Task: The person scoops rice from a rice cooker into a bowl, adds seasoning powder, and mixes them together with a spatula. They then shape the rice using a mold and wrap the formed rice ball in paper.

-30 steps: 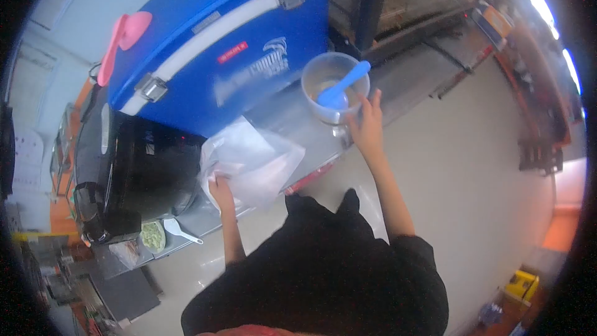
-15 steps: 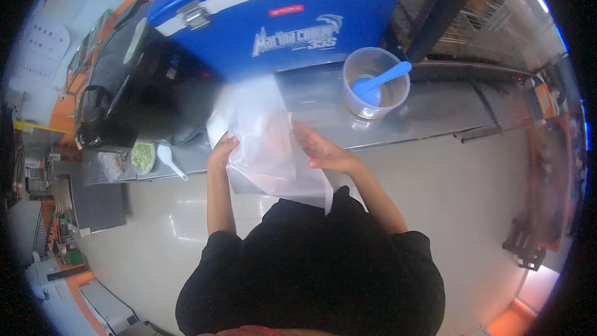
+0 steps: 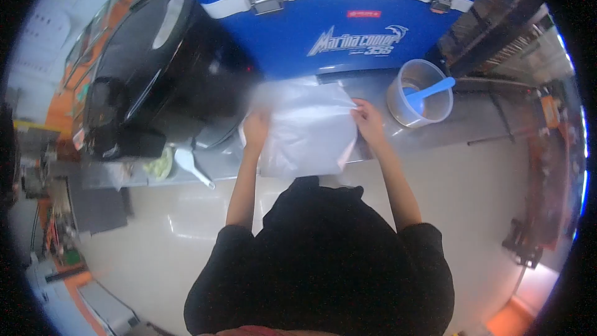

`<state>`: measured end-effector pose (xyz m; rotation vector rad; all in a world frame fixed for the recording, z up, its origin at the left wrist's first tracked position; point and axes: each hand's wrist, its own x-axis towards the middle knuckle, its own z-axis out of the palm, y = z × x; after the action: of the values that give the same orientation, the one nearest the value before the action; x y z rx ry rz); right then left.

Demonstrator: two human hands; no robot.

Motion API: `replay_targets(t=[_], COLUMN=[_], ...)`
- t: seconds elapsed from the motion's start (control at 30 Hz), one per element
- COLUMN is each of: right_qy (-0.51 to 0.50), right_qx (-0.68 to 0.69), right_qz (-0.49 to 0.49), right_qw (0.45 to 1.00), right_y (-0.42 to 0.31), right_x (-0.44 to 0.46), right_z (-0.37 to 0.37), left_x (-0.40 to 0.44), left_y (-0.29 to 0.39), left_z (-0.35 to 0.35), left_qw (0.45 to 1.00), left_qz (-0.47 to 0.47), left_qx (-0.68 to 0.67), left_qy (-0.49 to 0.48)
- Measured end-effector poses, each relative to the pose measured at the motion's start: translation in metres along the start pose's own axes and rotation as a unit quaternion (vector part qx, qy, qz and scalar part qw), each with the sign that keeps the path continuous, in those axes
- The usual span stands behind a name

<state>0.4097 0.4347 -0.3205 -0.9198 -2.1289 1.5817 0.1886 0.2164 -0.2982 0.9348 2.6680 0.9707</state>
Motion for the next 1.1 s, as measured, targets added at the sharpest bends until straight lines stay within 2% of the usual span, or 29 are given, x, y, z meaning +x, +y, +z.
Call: replay_targets(t=[0.03,0.1,0.2,0.3,0.37,0.4,0.47,0.5,0.6,0.63,0.7,0.73,0.77,0.8,0.87,0.9,0.93,0.97,1.0,1.03,1.1], right_qy=[0.056,0.153,0.286,0.173,0.031,0.030,0.023,0.039,0.036,0.052,0.006,-0.081,-0.173,-0.123,-0.028,0.014,0.066,0.155,0.194,0.252,0.343], right_qx=[-0.097,-0.285,-0.361,-0.295,-0.326,-0.398,-0.541,-0.509,-0.542,-0.517,-0.608,-0.531,-0.446,-0.362,-0.182,-0.092,-0.060,-0.088,-0.138,-0.222,-0.269], right_qz=[-0.036,-0.104,-0.174,-0.136,-0.127,-0.108,-0.073,-0.086,-0.095,-0.053,0.059,0.100,0.144,0.057,-0.083,-0.135,-0.172,-0.194,-0.311,-0.366,-0.477], right_qw=[0.993,0.940,0.870,0.930,0.936,0.910,0.837,0.856,0.834,0.853,0.792,0.837,0.866,0.922,0.979,0.986,0.981,0.965,0.920,0.868,0.763], right_y=[-0.007,-0.037,-0.101,-0.122,-0.081,-0.072,-0.057,-0.041,-0.022,-0.022,-0.051,-0.057,-0.066,-0.112,-0.223,-0.267,-0.305,-0.326,-0.342,-0.353,-0.377], right_x=[0.000,-0.001,-0.019,-0.039,-0.039,-0.044,-0.049,-0.044,-0.039,-0.035,-0.029,-0.015,0.001,0.004,0.007,0.009,0.014,0.027,0.049,0.072,0.120], right_z=[0.003,0.020,0.031,0.071,0.119,0.127,0.134,0.127,0.095,0.084,0.062,0.034,0.012,0.006,0.000,-0.001,-0.003,-0.006,-0.013,-0.018,-0.014], left_x=[0.004,0.003,-0.022,-0.048,-0.058,-0.058,-0.052,-0.047,-0.053,-0.056,-0.067,-0.072,-0.075,-0.080,-0.102,-0.116,-0.130,-0.129,-0.136,-0.139,-0.151], left_y=[-0.008,-0.026,-0.010,0.028,0.015,0.008,0.009,0.008,-0.016,-0.025,-0.043,-0.049,-0.043,-0.034,-0.036,-0.050,-0.083,-0.091,-0.114,-0.140,-0.219], left_z=[0.006,0.015,-0.002,-0.003,0.038,0.051,0.035,0.029,0.019,0.013,-0.012,-0.023,-0.049,-0.081,-0.122,-0.135,-0.137,-0.150,-0.168,-0.175,-0.180], left_qw=[1.000,0.998,0.988,0.987,0.969,0.954,0.962,0.966,0.975,0.978,0.971,0.967,0.992,0.990,0.983,0.966,0.969,0.929,0.877,0.810,0.751], left_qz=[0.008,0.015,0.010,0.125,0.207,0.250,0.230,0.217,0.172,0.146,0.134,0.122,0.084,0.044,-0.031,-0.148,-0.146,-0.136,-0.223,-0.234,-0.309], left_qx=[-0.018,-0.049,-0.134,0.084,0.133,0.155,0.119,0.099,0.134,0.149,0.196,0.216,0.060,-0.099,-0.175,-0.212,-0.140,-0.079,-0.110,-0.084,0.077], left_qy=[0.012,0.041,0.074,0.050,-0.019,-0.050,-0.086,-0.102,-0.035,-0.020,-0.040,-0.053,-0.074,-0.093,-0.041,0.004,0.140,0.335,0.412,0.530,0.578])
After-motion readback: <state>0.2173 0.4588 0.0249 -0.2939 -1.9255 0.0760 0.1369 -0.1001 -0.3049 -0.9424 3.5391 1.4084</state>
